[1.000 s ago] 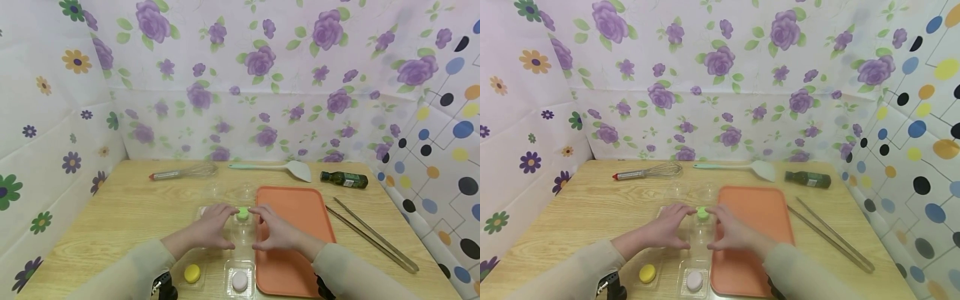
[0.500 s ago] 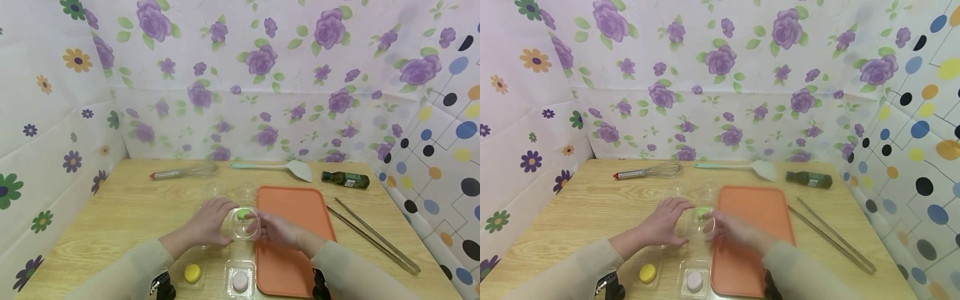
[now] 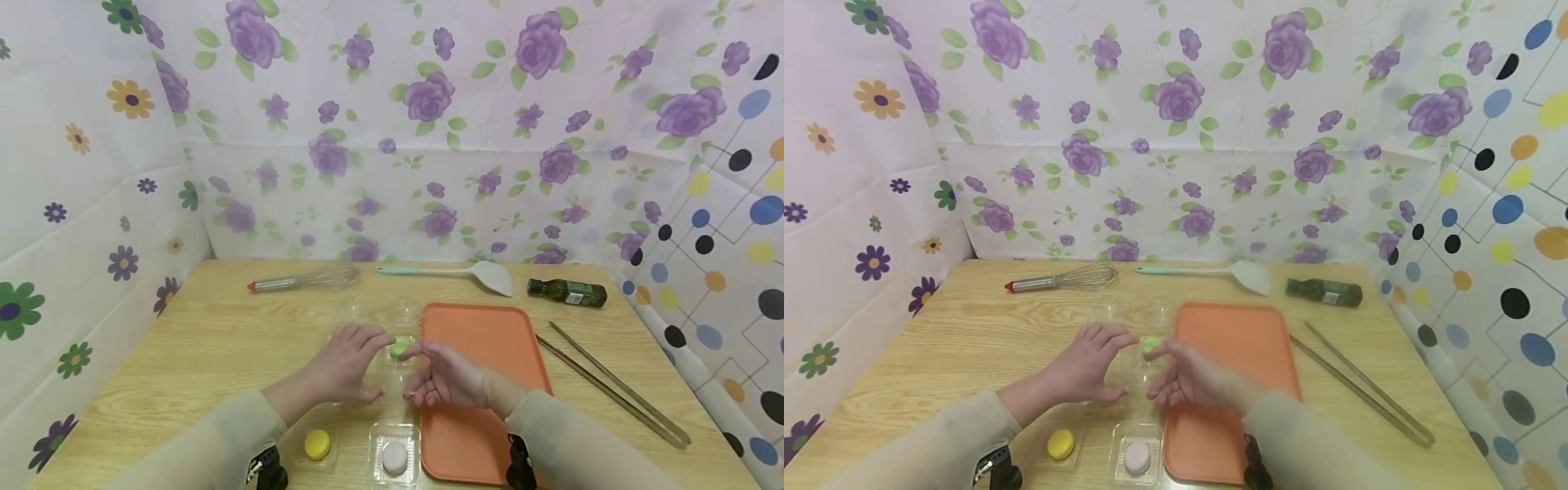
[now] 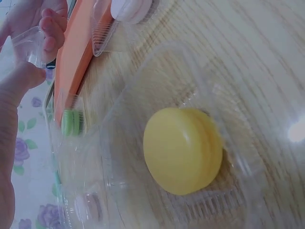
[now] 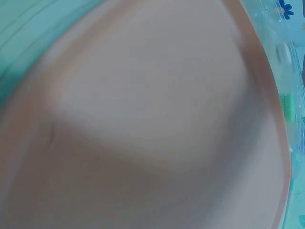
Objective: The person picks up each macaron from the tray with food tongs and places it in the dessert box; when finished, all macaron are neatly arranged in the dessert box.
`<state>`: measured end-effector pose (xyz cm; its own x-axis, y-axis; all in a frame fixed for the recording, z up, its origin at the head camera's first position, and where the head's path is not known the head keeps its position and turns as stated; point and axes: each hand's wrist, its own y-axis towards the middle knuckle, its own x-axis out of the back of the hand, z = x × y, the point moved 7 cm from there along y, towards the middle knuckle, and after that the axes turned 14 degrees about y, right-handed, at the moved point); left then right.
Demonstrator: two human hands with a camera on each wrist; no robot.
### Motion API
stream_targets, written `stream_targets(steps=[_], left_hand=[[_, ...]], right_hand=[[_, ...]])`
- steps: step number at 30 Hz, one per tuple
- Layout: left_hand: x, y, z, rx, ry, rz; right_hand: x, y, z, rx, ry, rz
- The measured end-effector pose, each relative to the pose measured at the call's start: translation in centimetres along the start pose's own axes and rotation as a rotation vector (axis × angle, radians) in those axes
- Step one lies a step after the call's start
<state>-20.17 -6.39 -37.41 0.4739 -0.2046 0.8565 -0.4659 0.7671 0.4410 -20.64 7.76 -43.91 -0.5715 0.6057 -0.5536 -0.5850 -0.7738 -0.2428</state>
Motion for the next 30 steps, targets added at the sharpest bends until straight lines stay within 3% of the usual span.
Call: stream_targets(steps=[3, 6, 10, 14, 18, 20, 24, 30], left_hand=[[0.4, -0.1, -0.1, -0.021, -0.019, -0.033], [0.2, -0.3, 0.0, 0.005, -0.091, 0.019], [-0.8, -0.7, 0.4, 0.105, -0.271, 0.212], [-1.9, -1.4, 0.3, 0.195, -0.495, 0.404], [-2.4, -2.0, -0.4, 0.210, -0.635, 0.505], [-2.5, -2.2, -0.8, 0.201, -0.641, 0.514], [-2.4, -2.7, -1.6, 0.161, -0.563, 0.486], [-1.9, -3.7, -3.3, 0.057, -0.426, 0.458]], right_hand=[[0.0, -0.1, 0.0, 0.008, -0.014, 0.004], [0.1, -0.3, 0.1, 0.027, -0.051, -0.003], [0.3, -0.5, 0.1, 0.057, -0.134, -0.007], [0.3, -0.7, 0.3, 0.126, -0.323, 0.000], [-0.1, -1.2, 0.4, 0.196, -0.557, -0.011], [-0.4, -1.5, 0.3, 0.220, -0.658, -0.024], [-1.3, -2.2, -0.3, 0.262, -0.862, -0.032], [-2.9, -2.9, -1.9, 0.437, -1.268, 0.017]])
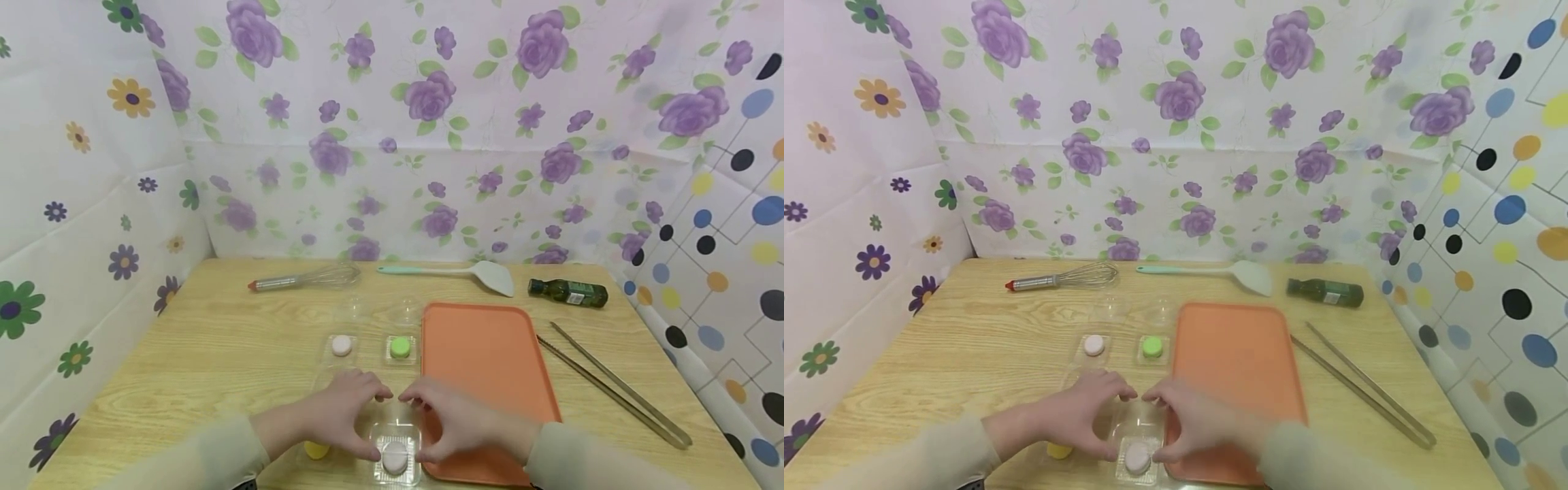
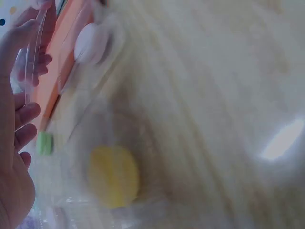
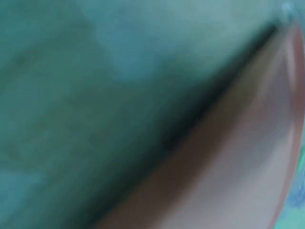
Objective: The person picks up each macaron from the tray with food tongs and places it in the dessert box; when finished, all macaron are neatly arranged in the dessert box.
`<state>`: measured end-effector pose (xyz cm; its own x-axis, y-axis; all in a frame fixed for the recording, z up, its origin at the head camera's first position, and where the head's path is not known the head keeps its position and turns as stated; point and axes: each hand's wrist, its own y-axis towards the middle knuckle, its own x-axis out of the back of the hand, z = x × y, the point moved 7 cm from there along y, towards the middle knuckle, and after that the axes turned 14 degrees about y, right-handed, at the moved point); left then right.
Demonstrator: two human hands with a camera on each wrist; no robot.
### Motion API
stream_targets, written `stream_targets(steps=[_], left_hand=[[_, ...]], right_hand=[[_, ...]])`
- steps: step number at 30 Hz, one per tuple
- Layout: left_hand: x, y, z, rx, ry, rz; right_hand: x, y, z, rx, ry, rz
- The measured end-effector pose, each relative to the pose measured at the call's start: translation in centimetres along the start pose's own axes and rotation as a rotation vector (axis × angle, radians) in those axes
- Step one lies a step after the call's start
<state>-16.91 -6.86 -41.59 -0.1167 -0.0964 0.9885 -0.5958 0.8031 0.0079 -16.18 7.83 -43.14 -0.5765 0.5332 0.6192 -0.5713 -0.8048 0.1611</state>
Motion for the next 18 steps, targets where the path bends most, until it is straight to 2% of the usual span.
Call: stream_targets(steps=[4, 8, 18], left_hand=[[-0.6, -0.5, -0.7, -0.027, 0.089, 0.021], [-0.9, -0.9, -1.2, -0.051, 0.168, 0.038], [-1.4, -1.1, -2.1, -0.122, 0.329, -0.059]], right_hand=[[-1.1, -0.4, 0.9, 0.102, -0.161, -0.007], [-1.6, -0.5, 1.5, 0.183, -0.246, -0.019], [-2.4, -0.7, 1.8, 0.279, -0.331, 0.018]])
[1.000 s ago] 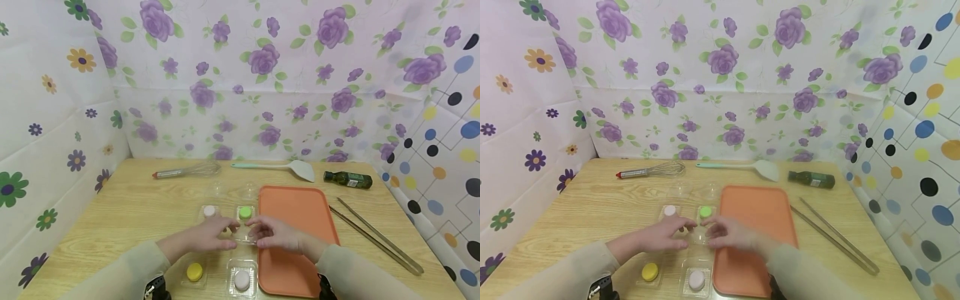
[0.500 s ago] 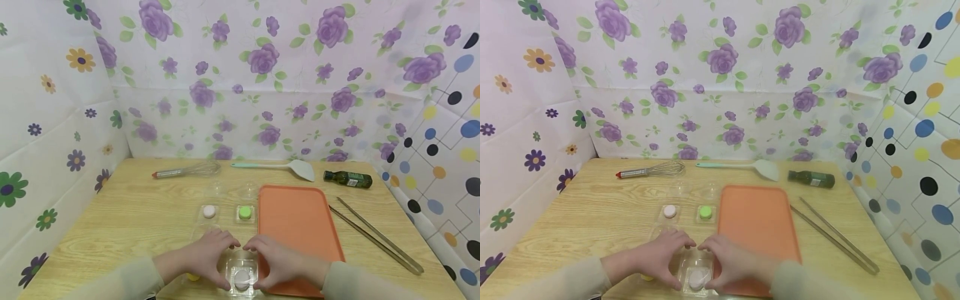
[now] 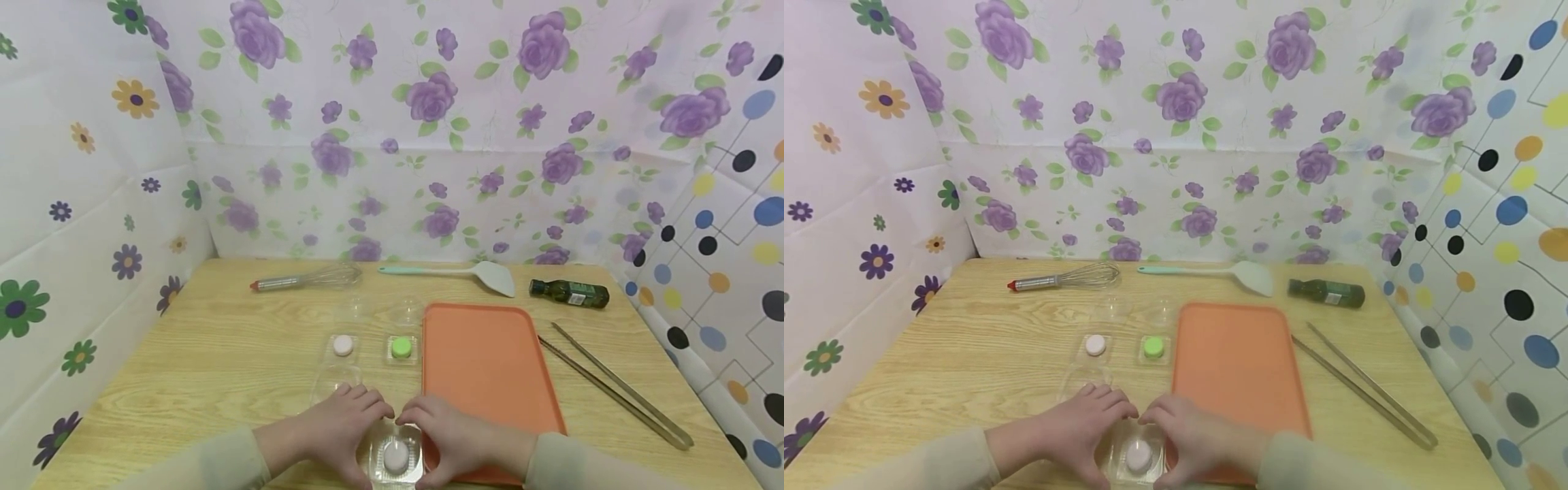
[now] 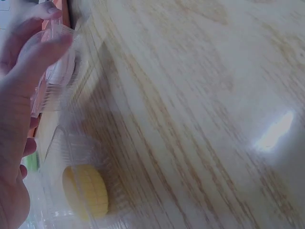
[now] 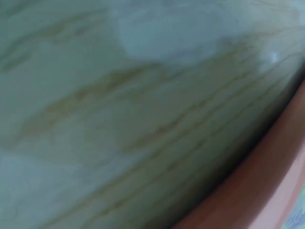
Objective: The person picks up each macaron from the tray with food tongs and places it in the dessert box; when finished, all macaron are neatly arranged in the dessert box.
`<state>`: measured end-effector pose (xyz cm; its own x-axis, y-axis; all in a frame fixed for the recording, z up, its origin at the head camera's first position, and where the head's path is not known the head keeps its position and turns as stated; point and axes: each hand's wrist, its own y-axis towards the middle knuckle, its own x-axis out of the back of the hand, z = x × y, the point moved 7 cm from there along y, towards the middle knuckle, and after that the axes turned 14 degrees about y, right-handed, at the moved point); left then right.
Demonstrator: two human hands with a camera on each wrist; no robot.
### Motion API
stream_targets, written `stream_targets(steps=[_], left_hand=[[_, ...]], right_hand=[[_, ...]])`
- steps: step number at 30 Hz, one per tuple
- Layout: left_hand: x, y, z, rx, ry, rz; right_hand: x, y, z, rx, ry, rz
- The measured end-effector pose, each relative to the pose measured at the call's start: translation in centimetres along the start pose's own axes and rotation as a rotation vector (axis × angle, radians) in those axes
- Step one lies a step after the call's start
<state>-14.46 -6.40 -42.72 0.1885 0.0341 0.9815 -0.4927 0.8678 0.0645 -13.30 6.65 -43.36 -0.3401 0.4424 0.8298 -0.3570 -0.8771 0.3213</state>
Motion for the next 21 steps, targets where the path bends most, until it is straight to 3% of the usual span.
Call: stream_targets(steps=[11, 16, 21], left_hand=[[0.24, -0.08, -0.34, -0.032, 0.030, -0.032], [0.02, -0.15, -0.28, -0.028, 0.024, -0.025], [0.03, -0.22, 0.00, -0.005, -0.019, -0.014]], right_hand=[[-0.45, -0.01, 0.10, 0.000, -0.008, 0.028], [-0.64, -0.14, -0.32, -0.061, 0.003, 0.045], [-0.40, -0.19, -0.68, -0.143, 0.090, 0.049]])
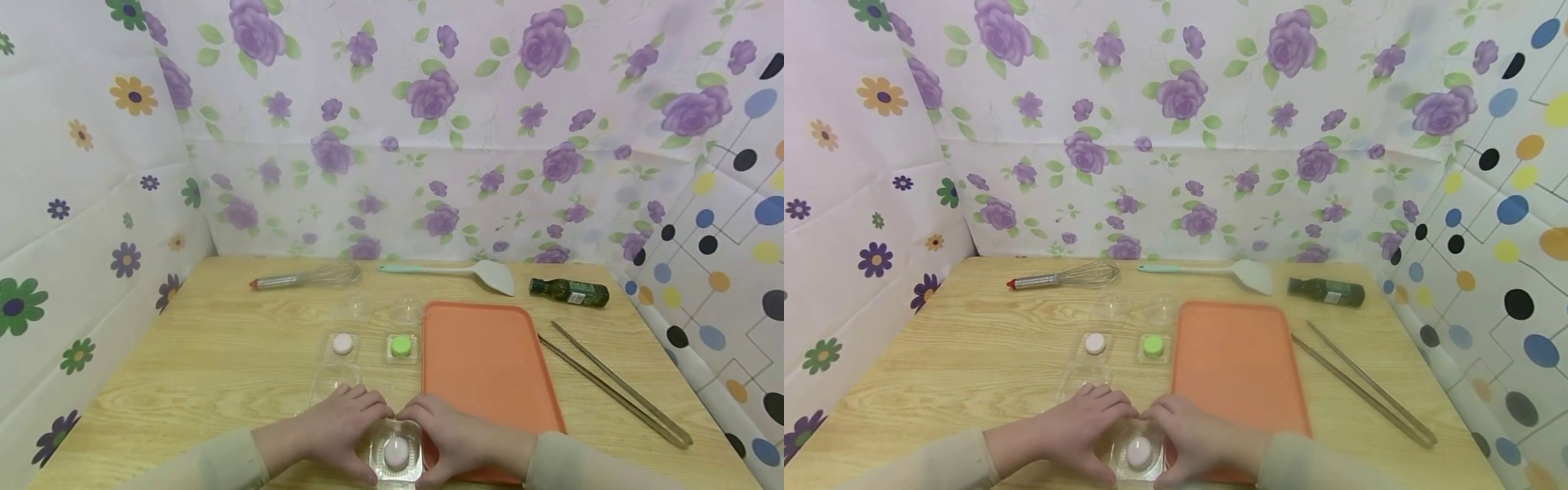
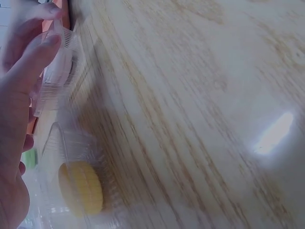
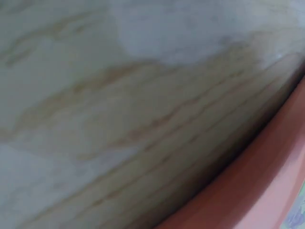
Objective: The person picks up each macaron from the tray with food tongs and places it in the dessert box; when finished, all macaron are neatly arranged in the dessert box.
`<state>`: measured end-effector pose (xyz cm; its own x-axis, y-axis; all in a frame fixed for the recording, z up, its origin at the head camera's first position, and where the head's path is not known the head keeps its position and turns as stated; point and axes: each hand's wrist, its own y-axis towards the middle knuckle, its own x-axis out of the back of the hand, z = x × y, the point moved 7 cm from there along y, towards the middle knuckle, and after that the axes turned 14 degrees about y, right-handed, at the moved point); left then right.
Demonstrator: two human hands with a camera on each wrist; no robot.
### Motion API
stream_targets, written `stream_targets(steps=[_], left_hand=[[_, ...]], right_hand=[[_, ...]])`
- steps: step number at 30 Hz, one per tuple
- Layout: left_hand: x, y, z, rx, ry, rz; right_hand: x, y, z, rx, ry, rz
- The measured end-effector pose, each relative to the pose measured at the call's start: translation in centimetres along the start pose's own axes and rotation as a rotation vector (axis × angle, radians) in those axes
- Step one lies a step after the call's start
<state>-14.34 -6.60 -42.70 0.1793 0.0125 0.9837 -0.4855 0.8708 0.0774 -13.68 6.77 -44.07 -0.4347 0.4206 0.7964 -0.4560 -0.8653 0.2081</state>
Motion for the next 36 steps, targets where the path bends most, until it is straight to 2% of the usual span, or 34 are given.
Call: stream_targets(steps=[8, 14, 20, 27, 30, 36], left_hand=[[0.6, 0.0, 1.5, 0.078, -0.058, 0.039], [0.5, -0.4, 3.9, 0.175, -0.127, 0.072], [0.3, -1.5, 6.6, 0.270, -0.176, 0.089], [0.0, -3.3, 9.4, 0.354, -0.185, 0.072], [-0.3, -4.0, 10.3, 0.371, -0.176, 0.069], [-0.6, -5.4, 11.7, 0.389, -0.219, 0.093]], right_hand=[[1.2, 1.1, -0.7, -0.113, 0.172, -0.024], [2.3, 2.9, -1.7, -0.239, 0.243, -0.060], [2.7, 5.0, -2.8, -0.339, 0.303, -0.091], [2.3, 7.5, -3.6, -0.406, 0.332, -0.094], [1.7, 8.4, -3.9, -0.415, 0.319, -0.077], [0.9, 9.5, -4.3, -0.428, 0.265, -0.064]])
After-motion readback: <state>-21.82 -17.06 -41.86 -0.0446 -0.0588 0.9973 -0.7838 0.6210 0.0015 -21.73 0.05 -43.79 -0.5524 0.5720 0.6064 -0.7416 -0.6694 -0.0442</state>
